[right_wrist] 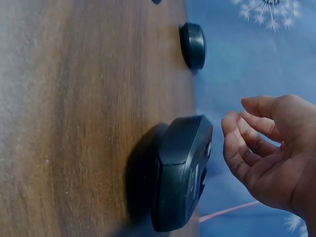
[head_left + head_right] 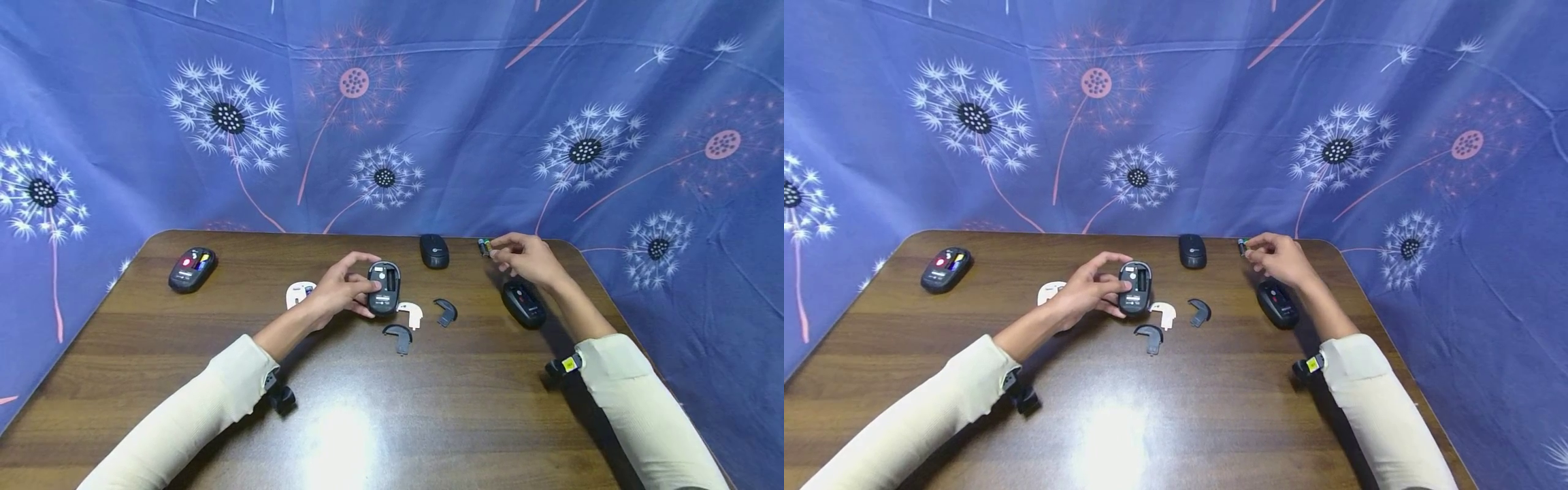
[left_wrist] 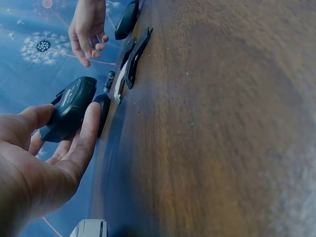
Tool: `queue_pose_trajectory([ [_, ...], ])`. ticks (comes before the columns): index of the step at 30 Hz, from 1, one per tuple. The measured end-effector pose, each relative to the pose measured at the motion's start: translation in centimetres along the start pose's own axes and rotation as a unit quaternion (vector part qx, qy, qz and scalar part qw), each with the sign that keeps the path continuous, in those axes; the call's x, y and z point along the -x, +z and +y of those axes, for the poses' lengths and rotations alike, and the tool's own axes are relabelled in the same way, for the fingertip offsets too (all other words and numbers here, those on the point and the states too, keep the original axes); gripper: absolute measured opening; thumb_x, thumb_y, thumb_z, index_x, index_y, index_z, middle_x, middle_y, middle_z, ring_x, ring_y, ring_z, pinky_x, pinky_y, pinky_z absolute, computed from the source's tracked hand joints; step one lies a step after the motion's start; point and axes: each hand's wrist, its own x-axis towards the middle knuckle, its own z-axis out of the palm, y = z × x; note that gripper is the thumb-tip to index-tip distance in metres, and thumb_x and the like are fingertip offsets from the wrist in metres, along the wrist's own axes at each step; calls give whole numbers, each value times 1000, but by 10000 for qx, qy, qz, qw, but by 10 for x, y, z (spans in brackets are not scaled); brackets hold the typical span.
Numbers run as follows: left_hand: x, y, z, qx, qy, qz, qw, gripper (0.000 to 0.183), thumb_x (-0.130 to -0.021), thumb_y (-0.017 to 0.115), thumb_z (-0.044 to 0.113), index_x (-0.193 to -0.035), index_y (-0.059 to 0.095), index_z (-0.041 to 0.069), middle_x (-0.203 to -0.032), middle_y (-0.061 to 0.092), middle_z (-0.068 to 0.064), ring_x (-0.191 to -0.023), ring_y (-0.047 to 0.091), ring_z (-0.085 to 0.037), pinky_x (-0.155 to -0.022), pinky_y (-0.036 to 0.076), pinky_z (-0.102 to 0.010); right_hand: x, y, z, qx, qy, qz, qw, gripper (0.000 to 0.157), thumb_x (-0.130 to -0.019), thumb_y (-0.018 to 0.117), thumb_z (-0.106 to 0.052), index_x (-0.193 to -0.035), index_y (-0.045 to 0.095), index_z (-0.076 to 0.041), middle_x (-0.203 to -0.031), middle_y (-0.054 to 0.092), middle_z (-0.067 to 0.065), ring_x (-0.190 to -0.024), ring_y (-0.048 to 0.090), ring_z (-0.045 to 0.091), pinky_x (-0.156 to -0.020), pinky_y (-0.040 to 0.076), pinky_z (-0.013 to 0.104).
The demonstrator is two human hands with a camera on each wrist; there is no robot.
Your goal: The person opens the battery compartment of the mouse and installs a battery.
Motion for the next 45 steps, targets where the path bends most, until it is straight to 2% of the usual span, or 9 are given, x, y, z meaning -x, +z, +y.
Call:
queue_pose_trajectory([
  [5, 1, 1, 0, 5, 6, 4, 10000, 61, -107, 71, -2, -163, 50, 11, -107, 76, -19, -76, 79, -23, -70, 75, -44, -8, -2, 11, 90, 192, -43, 9998, 48, -113, 68, -23, -151, 63, 6, -118, 81, 26, -87, 76, 16, -68, 66, 30],
  [10, 1, 1, -1, 2, -3, 14, 10000, 60, -107, 71, -2, -162, 51, 12, -106, 76, -19, -76, 79, -23, -70, 75, -43, -16, -3, 21, 328, 268, -207, 9989, 58, -112, 71, -25, -158, 55, 8, -139, 71, 35, -111, 76, 38, -77, 68, 31],
  [14, 1, 1, -1, 6, -22, 7, 10000, 60, -107, 71, -2, -161, 51, 13, -107, 76, -19, -77, 79, -23, -71, 75, -43, -27, -5, 32, 630, 245, -481, 9966, 72, -108, 76, -29, -165, 47, 7, -154, 59, 40, -140, 62, 54, -108, 64, 55],
  [16, 2, 1, -1, -4, -21, 2, 10000, 60, -107, 71, -2, -162, 51, 12, -108, 76, -20, -77, 80, -24, -71, 75, -43, -32, -7, 37, 761, 248, -648, 9947, 78, -106, 78, -29, -167, 44, 6, -158, 55, 41, -147, 55, 57, -121, 54, 66],
  [18, 3, 1, -1, -11, -18, 1, 10000, 60, -107, 71, -2, -162, 51, 12, -108, 75, -19, -77, 80, -23, -71, 75, -42, -38, -7, 42, 893, 205, -786, 9927, 82, -105, 81, -29, -168, 41, 7, -159, 52, 44, -149, 52, 60, -126, 47, 72],
  [23, 5, 1, 0, -43, -13, -24, 10000, 61, -107, 71, -2, -163, 50, 11, -108, 75, -19, -76, 78, -22, -70, 75, -42, -50, -6, 48, 1120, 53, -918, 9894, 85, -103, 86, -27, -167, 43, 8, -156, 53, 46, -147, 52, 61, -126, 45, 75],
  [27, 5, 1, 1, -95, -3, -18, 10000, 61, -107, 71, -1, -163, 50, 12, -108, 75, -19, -75, 78, -22, -70, 75, -43, -56, -6, 48, 1147, -85, -908, 9892, 80, -102, 87, -23, -165, 47, 6, -152, 55, 47, -146, 52, 61, -126, 44, 76],
  [38, 3, 4, 4, -61, -8, -9, 10000, 61, -106, 71, -2, -162, 51, 12, -109, 75, -20, -77, 79, -23, -70, 75, -43, -65, -8, 54, 1242, -202, -913, 9878, 59, -109, 76, -15, -161, 54, 3, -147, 58, 44, -142, 54, 59, -125, 44, 77],
  [45, 3, 5, 4, -32, -1, -52, 10000, 61, -106, 71, -2, -162, 51, 12, -108, 75, -18, -76, 79, -22, -68, 74, -39, -67, -13, 58, 1186, -198, -1080, 9869, 58, -108, 74, -8, -159, 50, 8, -136, 62, 45, -130, 60, 57, -111, 54, 66],
])
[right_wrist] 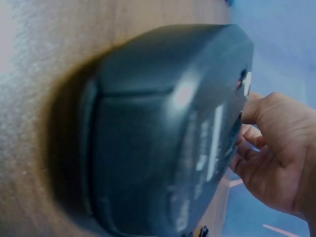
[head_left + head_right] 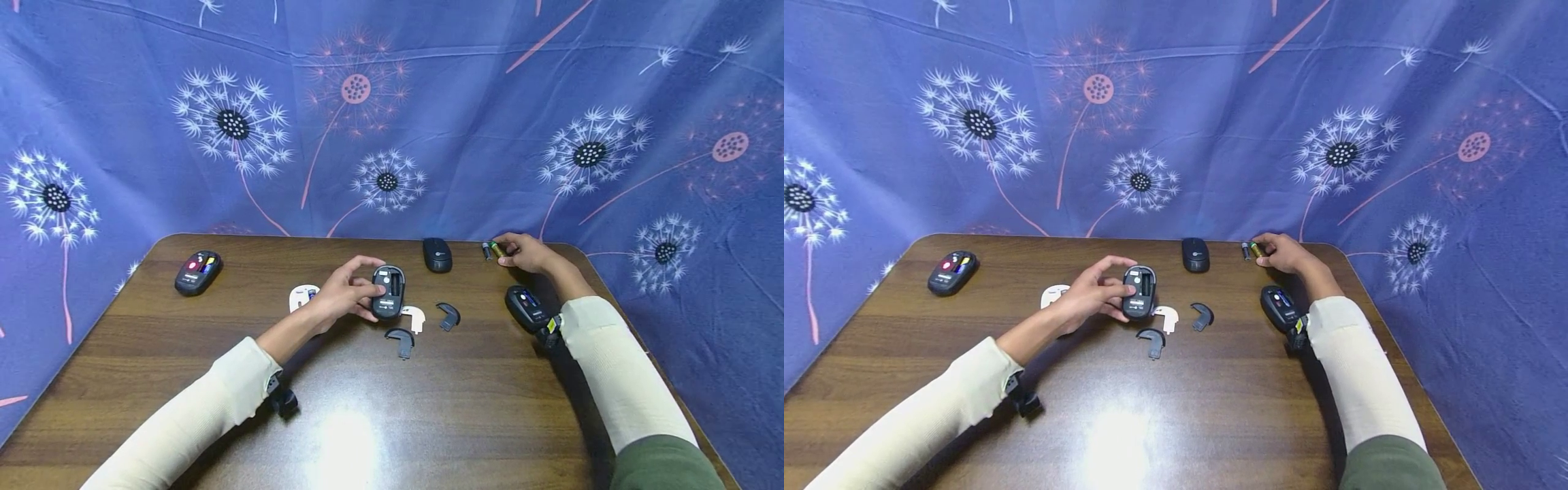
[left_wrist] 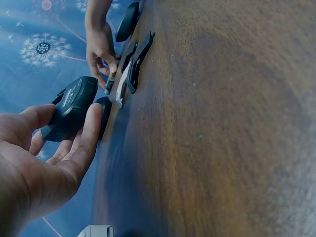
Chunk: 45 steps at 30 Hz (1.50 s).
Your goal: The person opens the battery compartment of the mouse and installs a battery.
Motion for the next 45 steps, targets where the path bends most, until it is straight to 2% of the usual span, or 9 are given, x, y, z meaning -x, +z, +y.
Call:
queue_pose_trajectory([
  [5, 1, 0, 0, -16, -20, -9, 10000, 61, -107, 71, -2, -162, 51, 12, -109, 75, -19, -76, 78, -22, -68, 74, -38, 1, -2, -1, 7, 193, -166, 9997, 62, -108, 73, -7, -162, 47, 7, -137, 63, 43, -129, 62, 54, -105, 56, 56],
  [14, 1, 2, -1, -25, -32, -30, 10000, 62, -107, 71, -2, -163, 50, 11, -111, 75, -20, -78, 78, -23, -69, 74, -40, 4, 3, -10, 638, 181, 136, 9977, 59, -111, 73, -22, -156, 53, 9, -116, 71, 30, -106, 65, 43, -92, 53, 55],
  [20, 1, 1, -1, -29, -42, -26, 10000, 64, -107, 70, -3, -165, 47, 9, -113, 75, -22, -79, 79, -23, -68, 74, -40, -1, 5, -5, 657, 225, 122, 9975, 56, -113, 69, -21, -159, 53, 7, -122, 68, 31, -112, 63, 46, -96, 51, 61],
  [27, 0, 1, -1, -47, -48, -12, 10000, 63, -107, 70, -3, -164, 49, 11, -109, 74, -20, -78, 80, -23, -69, 74, -41, -31, 17, 51, 1140, -263, 332, 9926, 58, -111, 67, -30, -163, 56, -8, -147, 70, 30, -136, 65, 53, -115, 54, 68],
  [32, 0, 2, -1, 1, -21, -28, 10000, 63, -106, 70, -3, -164, 49, 10, -108, 75, -19, -78, 80, -23, -69, 74, -41, -16, 14, 30, 1124, -319, 391, 9924, 47, -111, 60, -20, -153, 59, 0, -133, 71, 34, -126, 65, 56, -111, 54, 70],
  [35, 0, 2, -1, 32, -9, -18, 10000, 63, -106, 70, -3, -164, 48, 10, -109, 75, -20, -78, 80, -23, -69, 74, -40, 2, 9, 7, 761, -88, 400, 9963, 43, -112, 57, -13, -150, 55, 8, -131, 71, 36, -121, 68, 53, -104, 58, 64],
  [40, 2, 1, 0, 59, 8, 26, 10000, 63, -107, 70, -3, -164, 49, 11, -109, 75, -20, -78, 80, -23, -69, 74, -40, 19, 6, -9, -903, 212, 214, 9955, 50, -119, 49, -9, -158, 33, 17, -122, 66, 37, -104, 72, 37, -83, 66, 34],
  [42, 2, 1, 1, 75, 10, 40, 10000, 62, -106, 70, -3, -163, 50, 12, -109, 75, -20, -78, 80, -23, -69, 74, -40, 20, 7, -8, -1811, 325, 201, 9827, 54, -119, 47, -7, -161, 23, 17, -117, 64, 27, -98, 71, 23, -80, 68, 27],
  [45, 3, 1, 1, 83, 9, 51, 10000, 61, -107, 70, -3, -163, 51, 13, -109, 75, -19, -78, 80, -23, -70, 74, -41, 19, 11, -5, -3062, 378, 299, 9508, 55, -119, 45, -2, -160, 14, 14, -108, 70, 10, -91, 72, 9, -83, 70, 23],
])
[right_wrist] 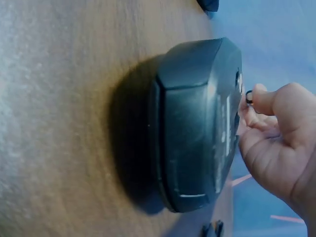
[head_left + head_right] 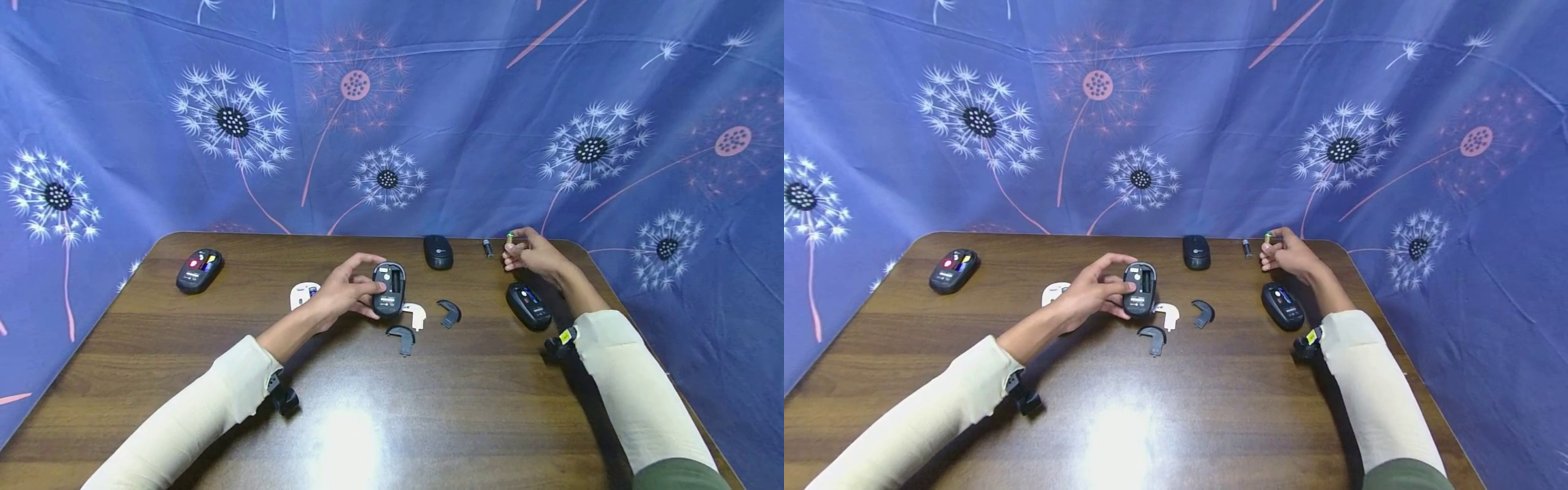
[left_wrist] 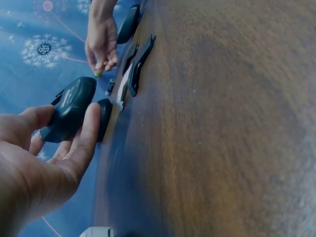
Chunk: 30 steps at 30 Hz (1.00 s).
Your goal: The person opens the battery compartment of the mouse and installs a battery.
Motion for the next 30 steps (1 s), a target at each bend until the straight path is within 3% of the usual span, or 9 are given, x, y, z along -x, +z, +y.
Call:
queue_pose_trajectory([
  [4, 0, 0, 0, -12, -20, 15, 10000, 61, -107, 70, -2, -163, 50, 13, -110, 75, -19, -78, 80, -22, -70, 74, -40, 2, 0, 4, -945, 10, 2, 9955, 58, -120, 44, -2, -163, 8, 10, -98, 80, -1, -89, 79, 6, -89, 71, 24],
  [9, 1, 1, 1, -31, -28, 16, 10000, 62, -107, 70, -1, -164, 50, 13, -111, 76, -20, -78, 80, -23, -71, 75, -41, 7, -1, 4, -1193, 128, -10, 9928, 72, -121, 46, -10, -177, 2, 2, -108, 83, 1, -97, 83, 8, -95, 71, 27],
  [18, 0, -1, 2, -57, -16, 49, 10000, 59, -107, 70, 0, -162, 51, 14, -111, 77, -22, -78, 80, -23, -70, 75, -41, 23, 1, -2, -1801, -65, -329, 9831, 76, -120, 49, -8, -183, 7, -14, -118, 83, 4, -109, 84, 14, -101, 69, 28],
  [25, 1, -2, 3, 0, -25, 14, 10000, 60, -107, 70, 0, -162, 51, 15, -121, 76, -29, -79, 81, -24, -71, 75, -40, 33, 10, -9, -2371, -314, -354, 9703, 75, -119, 49, -5, -182, 7, -8, -118, 84, 8, -109, 85, 18, -103, 69, 31],
  [30, 1, -3, 2, 52, -53, 10, 10000, 60, -107, 70, 0, -162, 50, 15, -122, 76, -31, -80, 82, -25, -72, 75, -42, 39, 23, -15, -2372, -510, -89, 9701, 72, -119, 48, -5, -180, 10, -3, -114, 86, 4, -108, 85, 17, -100, 69, 30],
])
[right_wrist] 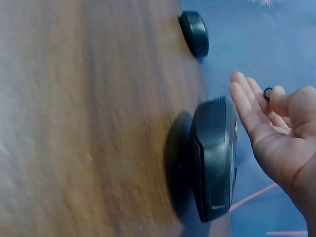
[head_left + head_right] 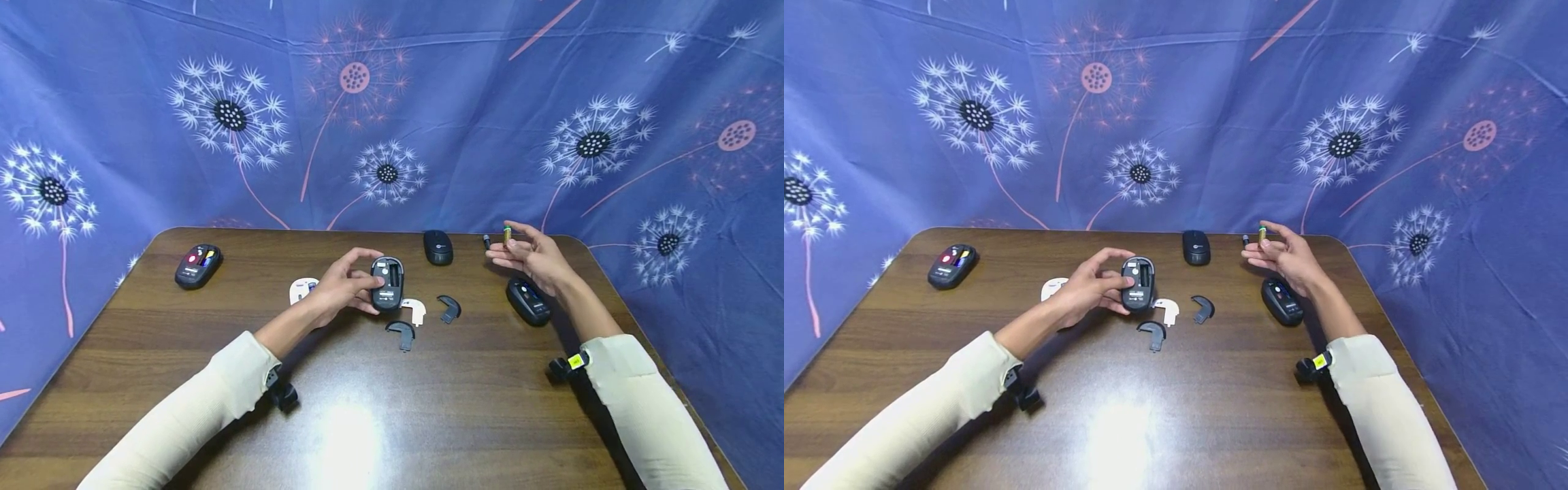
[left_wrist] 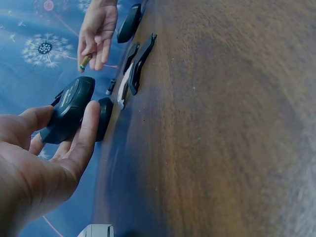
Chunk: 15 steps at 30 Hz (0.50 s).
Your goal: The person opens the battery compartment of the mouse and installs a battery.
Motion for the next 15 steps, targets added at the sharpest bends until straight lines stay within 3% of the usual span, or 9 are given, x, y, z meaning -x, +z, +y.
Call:
queue_pose_trajectory([
  [10, -1, -1, -1, 5, -10, 8, 10000, 60, -107, 69, 0, -162, 50, 15, -120, 76, -30, -78, 81, -25, -73, 75, -43, 10, 37, -3, 627, -244, 233, 9975, 69, -118, 55, -5, -179, 23, -4, -114, 87, 3, -108, 86, 17, -99, 69, 30],
  [15, -2, -1, -2, 11, -36, 0, 10000, 60, -107, 69, 0, -162, 50, 15, -120, 76, -29, -79, 81, -25, -73, 75, -43, 11, 54, 0, 648, -419, 176, 9969, 66, -117, 55, -2, -177, 27, -4, -115, 87, 4, -108, 86, 19, -99, 70, 31],
])
